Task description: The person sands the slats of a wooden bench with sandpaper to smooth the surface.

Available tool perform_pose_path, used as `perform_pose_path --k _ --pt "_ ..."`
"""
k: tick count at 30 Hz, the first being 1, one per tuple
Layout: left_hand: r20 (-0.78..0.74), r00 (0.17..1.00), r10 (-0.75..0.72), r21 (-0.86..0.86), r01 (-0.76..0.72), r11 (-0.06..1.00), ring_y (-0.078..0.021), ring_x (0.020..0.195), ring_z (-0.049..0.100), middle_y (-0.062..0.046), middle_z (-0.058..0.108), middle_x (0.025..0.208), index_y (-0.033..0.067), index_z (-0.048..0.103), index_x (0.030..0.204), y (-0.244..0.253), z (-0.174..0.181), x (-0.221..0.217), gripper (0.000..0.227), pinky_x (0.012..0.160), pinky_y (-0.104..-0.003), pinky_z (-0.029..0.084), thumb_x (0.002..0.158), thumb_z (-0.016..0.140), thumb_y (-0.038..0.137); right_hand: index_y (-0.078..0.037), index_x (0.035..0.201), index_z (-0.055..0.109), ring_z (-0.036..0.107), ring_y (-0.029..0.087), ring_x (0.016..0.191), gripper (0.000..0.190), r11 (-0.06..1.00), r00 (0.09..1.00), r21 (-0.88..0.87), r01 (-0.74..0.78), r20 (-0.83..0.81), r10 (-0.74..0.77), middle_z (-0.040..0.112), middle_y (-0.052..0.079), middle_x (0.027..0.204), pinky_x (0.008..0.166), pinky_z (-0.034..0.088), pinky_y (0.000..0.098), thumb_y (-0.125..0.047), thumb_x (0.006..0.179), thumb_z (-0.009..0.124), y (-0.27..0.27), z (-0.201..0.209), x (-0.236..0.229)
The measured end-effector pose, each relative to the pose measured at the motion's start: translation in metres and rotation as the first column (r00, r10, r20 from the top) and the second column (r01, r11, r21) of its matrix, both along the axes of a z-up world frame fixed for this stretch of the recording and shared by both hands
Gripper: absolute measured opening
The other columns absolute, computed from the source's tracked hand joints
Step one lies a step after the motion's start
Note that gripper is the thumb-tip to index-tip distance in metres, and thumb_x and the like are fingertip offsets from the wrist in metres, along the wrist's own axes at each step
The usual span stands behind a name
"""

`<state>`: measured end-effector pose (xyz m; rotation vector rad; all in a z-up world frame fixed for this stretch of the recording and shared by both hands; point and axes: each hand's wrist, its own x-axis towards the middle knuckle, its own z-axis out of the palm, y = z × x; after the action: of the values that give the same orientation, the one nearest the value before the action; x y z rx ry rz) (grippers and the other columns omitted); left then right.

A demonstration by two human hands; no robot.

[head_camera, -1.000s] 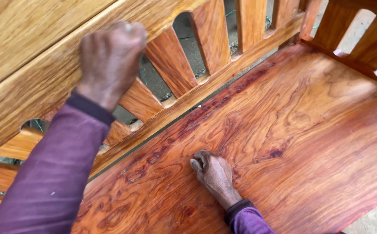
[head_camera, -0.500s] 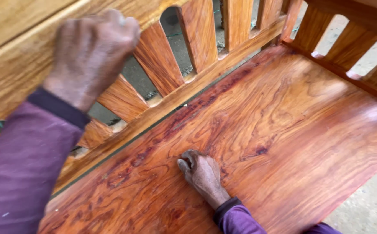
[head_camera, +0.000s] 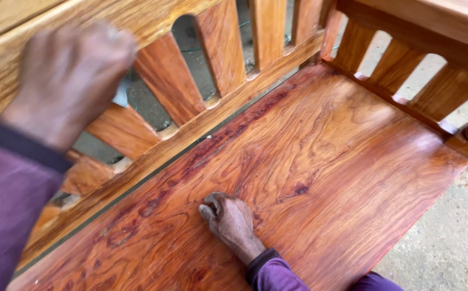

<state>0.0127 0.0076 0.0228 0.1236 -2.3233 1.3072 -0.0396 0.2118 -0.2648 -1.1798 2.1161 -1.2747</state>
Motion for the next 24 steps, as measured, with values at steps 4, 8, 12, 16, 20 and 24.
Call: perform_pose_path --k 4,8,12,16,20,24 --pt "-0.05 0.978 0.204 0.119 -0.197 0.973 -0.0209 0.053 0.066 -0.008 0.068 0.075 0.0097 0.069 0.084 0.015 -0.007 0.01 0.017 0.043 -0.034 0.05 0.101 0.068 0.012 -0.013 0.1 0.075 0.073 0.034 0.087 0.023 1.0 1.0 -0.004 -0.015 0.024 0.015 0.075 0.013 0.091 0.074 0.057 0.0465 -0.032 0.089 0.072 0.002 0.004 -0.004" --pt "-0.062 0.983 0.171 0.032 -0.17 0.985 -0.0177 0.064 0.07 -0.007 0.068 0.077 0.0118 0.069 0.092 -0.007 -0.011 -0.01 0.017 0.052 -0.031 0.052 0.109 0.066 0.012 -0.011 0.101 0.074 0.072 0.035 0.089 0.022 0.999 0.998 -0.009 -0.051 0.036 0.052 0.074 0.012 0.097 0.076 0.056 0.0469 -0.029 0.089 0.072 0.005 0.01 -0.004" --pt "0.063 0.966 0.249 0.048 -0.253 0.966 -0.0161 0.057 0.069 -0.006 0.068 0.068 0.0097 0.07 0.085 0.004 0.001 -0.024 0.013 0.046 -0.031 0.053 0.098 0.069 0.009 -0.011 0.1 0.074 0.071 0.035 0.09 0.022 0.998 0.998 -0.002 -0.062 0.031 0.062 0.074 0.013 0.097 0.076 0.056 0.047 -0.029 0.089 0.072 0.004 0.009 -0.005" --pt "0.004 0.927 0.374 0.135 -0.371 0.918 -0.0133 0.052 0.064 -0.007 0.067 0.072 0.0083 0.071 0.087 0.009 -0.01 0.01 0.019 0.044 -0.026 0.051 0.103 0.068 0.019 -0.011 0.101 0.073 0.071 0.035 0.089 0.022 0.998 0.997 0.002 -0.066 0.026 0.066 0.074 0.013 0.095 0.075 0.056 0.0473 -0.03 0.09 0.072 0.004 0.009 -0.004" --pt "-0.071 0.963 0.262 0.227 -0.24 0.944 -0.0116 0.056 0.06 -0.007 0.063 0.07 0.0074 0.065 0.085 -0.019 -0.026 0.029 0.032 0.051 -0.025 0.047 0.103 0.074 0.033 -0.011 0.1 0.074 0.072 0.035 0.088 0.022 0.999 0.999 0.025 -0.043 0.03 0.042 0.074 0.013 0.093 0.074 0.056 0.0469 -0.031 0.09 0.072 0.003 0.01 -0.002" --pt "0.002 0.948 0.319 0.149 -0.315 0.937 -0.0125 0.046 0.058 -0.004 0.059 0.057 0.011 0.063 0.074 -0.006 -0.005 -0.018 0.035 0.037 -0.026 0.044 0.108 0.066 0.002 -0.011 0.1 0.074 0.072 0.035 0.087 0.022 0.999 0.999 -0.031 -0.036 0.015 0.036 0.075 0.012 0.095 0.073 0.057 0.0466 -0.03 0.088 0.072 0.002 0.005 -0.003"
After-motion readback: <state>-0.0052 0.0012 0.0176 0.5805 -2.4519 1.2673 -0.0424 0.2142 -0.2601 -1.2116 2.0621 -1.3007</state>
